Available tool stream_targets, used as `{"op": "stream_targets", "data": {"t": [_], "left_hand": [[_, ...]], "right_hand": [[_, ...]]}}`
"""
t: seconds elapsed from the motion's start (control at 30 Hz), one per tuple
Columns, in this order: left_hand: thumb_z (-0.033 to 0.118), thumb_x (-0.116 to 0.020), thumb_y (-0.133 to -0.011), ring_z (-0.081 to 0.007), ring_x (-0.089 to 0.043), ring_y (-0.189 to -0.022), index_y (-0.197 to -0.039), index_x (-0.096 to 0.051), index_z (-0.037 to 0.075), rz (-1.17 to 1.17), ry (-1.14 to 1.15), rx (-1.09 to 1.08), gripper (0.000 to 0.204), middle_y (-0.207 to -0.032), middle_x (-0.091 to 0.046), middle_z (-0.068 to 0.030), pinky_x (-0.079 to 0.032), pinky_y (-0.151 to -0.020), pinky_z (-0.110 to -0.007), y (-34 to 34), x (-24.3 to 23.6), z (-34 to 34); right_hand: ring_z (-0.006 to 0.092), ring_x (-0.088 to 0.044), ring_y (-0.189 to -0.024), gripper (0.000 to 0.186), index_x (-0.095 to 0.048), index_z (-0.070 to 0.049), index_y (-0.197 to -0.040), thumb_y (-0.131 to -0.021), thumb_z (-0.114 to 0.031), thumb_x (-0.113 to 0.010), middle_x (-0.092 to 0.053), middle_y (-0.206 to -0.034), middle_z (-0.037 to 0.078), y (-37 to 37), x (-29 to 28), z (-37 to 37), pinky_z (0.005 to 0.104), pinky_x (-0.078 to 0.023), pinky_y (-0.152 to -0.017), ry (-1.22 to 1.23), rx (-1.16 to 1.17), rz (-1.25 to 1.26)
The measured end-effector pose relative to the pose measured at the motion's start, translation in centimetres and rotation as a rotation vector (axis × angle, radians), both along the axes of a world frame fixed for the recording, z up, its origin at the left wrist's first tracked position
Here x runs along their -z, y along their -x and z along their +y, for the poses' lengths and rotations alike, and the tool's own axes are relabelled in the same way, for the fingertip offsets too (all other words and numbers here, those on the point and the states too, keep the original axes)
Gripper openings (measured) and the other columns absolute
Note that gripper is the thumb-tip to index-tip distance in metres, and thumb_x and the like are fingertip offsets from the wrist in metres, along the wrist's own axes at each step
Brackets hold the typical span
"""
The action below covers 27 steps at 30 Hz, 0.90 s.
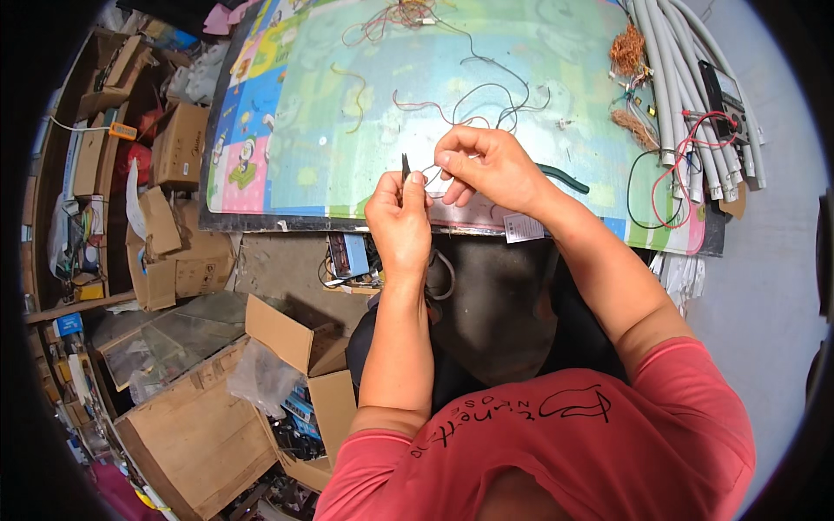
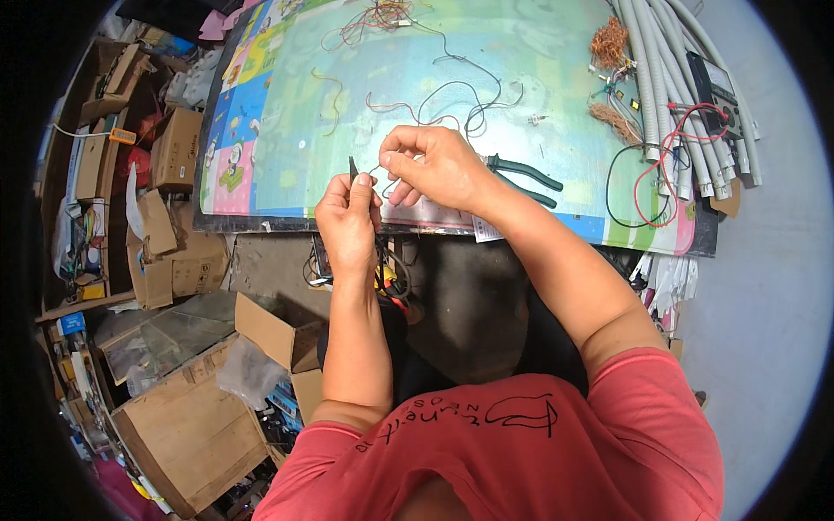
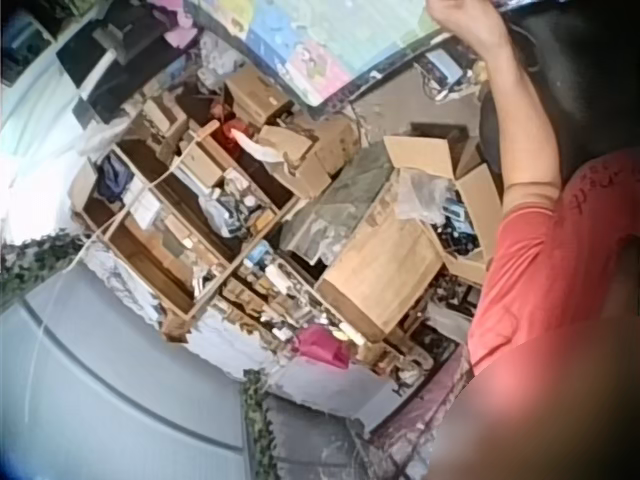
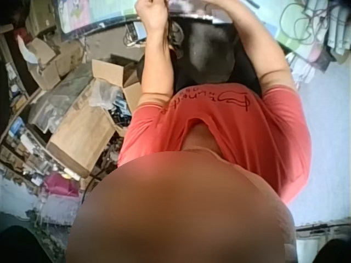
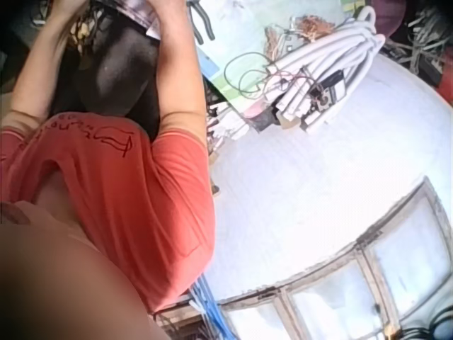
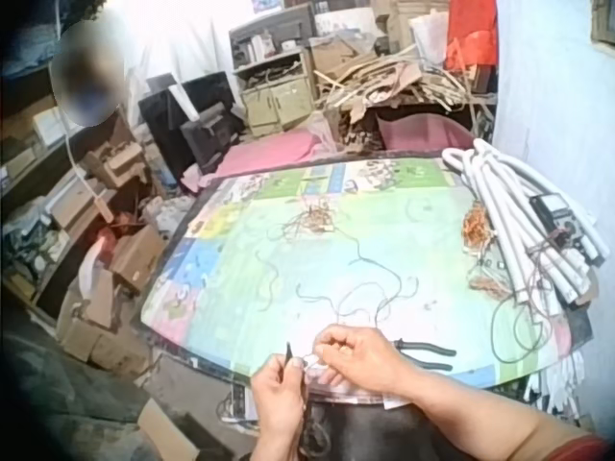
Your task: The person strips insulation from multiple electrical wires using a knife and pliers, then twists the exposed strands. They repeat this process for several wires on a cluttered workbench.
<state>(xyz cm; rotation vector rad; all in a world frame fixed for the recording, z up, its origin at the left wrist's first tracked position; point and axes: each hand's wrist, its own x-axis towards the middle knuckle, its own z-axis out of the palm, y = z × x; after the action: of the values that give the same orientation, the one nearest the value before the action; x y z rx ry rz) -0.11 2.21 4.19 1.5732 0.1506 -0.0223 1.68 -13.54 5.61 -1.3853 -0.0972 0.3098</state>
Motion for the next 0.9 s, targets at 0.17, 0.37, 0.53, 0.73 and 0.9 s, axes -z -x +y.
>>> {"op": "stream_targets", "data": {"t": [0.17, 0.37, 0.53, 0.73, 0.9], "left_hand": [[0.014, -0.057, -0.094, -0.0023, -0.039, -0.048, -0.083, -0.057, 0.002, -0.104, -0.124, -0.044, 0.016, -0.064, -0.053, 0.0013, -0.029, -0.043, -0.019, 0.0, 0.4, 0.3], [0.013, -0.057, -0.093, -0.0028, -0.041, -0.056, -0.081, -0.057, 0.002, -0.182, -0.266, -0.052, 0.017, -0.066, -0.053, 0.0018, -0.032, -0.049, -0.02, 0.1, 0.2, 0.1], [0.012, -0.057, -0.093, -0.0048, -0.044, -0.06, -0.082, -0.057, 0.0, -0.17, -0.308, -0.016, 0.016, -0.066, -0.053, 0.0016, -0.035, -0.054, -0.021, 0.5, -0.2, -0.2], [0.012, -0.058, -0.092, -0.0071, -0.044, -0.058, -0.081, -0.057, 0.0, -0.181, -0.364, -0.02, 0.016, -0.063, -0.052, -0.0007, -0.037, -0.053, -0.025, 0.7, -0.5, -0.4], [0.012, -0.059, -0.089, -0.013, -0.042, -0.05, -0.08, -0.057, 0.0, -0.252, -0.41, -0.038, 0.015, -0.055, -0.049, -0.0076, -0.037, -0.049, -0.031, 0.6, -0.1, -0.7]], "right_hand": [[0.0119, -0.067, -0.07, 0.013, -0.059, 0.001, -0.089, -0.09, -0.012, -0.056, -0.062, -0.076, 0.004, -0.1, 0.2, -0.2, 0.0234, -0.052, -0.055, 0.368, -0.004, -0.106], [0.0134, -0.067, -0.069, 0.012, -0.06, 0.001, -0.091, -0.087, -0.01, -0.056, -0.062, -0.075, 0.006, 0.3, 0.6, -0.1, 0.0251, -0.049, -0.058, 0.52, 0.079, -0.355], [0.0194, -0.065, -0.065, 0.016, -0.063, 0.001, -0.09, -0.083, -0.012, -0.056, -0.064, -0.074, 0.011, -0.3, 1.5, -0.3, 0.0311, -0.049, -0.061, 0.501, 0.143, -0.489], [0.0161, -0.065, -0.064, 0.017, -0.065, 0.0, -0.084, -0.081, -0.015, -0.057, -0.064, -0.067, 0.01, -0.1, 0.4, -0.6, 0.0307, -0.05, -0.061, 0.367, 0.013, -0.167], [0.0104, -0.059, -0.057, 0.013, -0.064, -0.001, -0.082, -0.078, -0.013, -0.058, -0.062, -0.062, 0.009, -0.2, 1.8, -0.8, 0.0265, -0.048, -0.057, 0.427, 0.033, -0.214]]}}
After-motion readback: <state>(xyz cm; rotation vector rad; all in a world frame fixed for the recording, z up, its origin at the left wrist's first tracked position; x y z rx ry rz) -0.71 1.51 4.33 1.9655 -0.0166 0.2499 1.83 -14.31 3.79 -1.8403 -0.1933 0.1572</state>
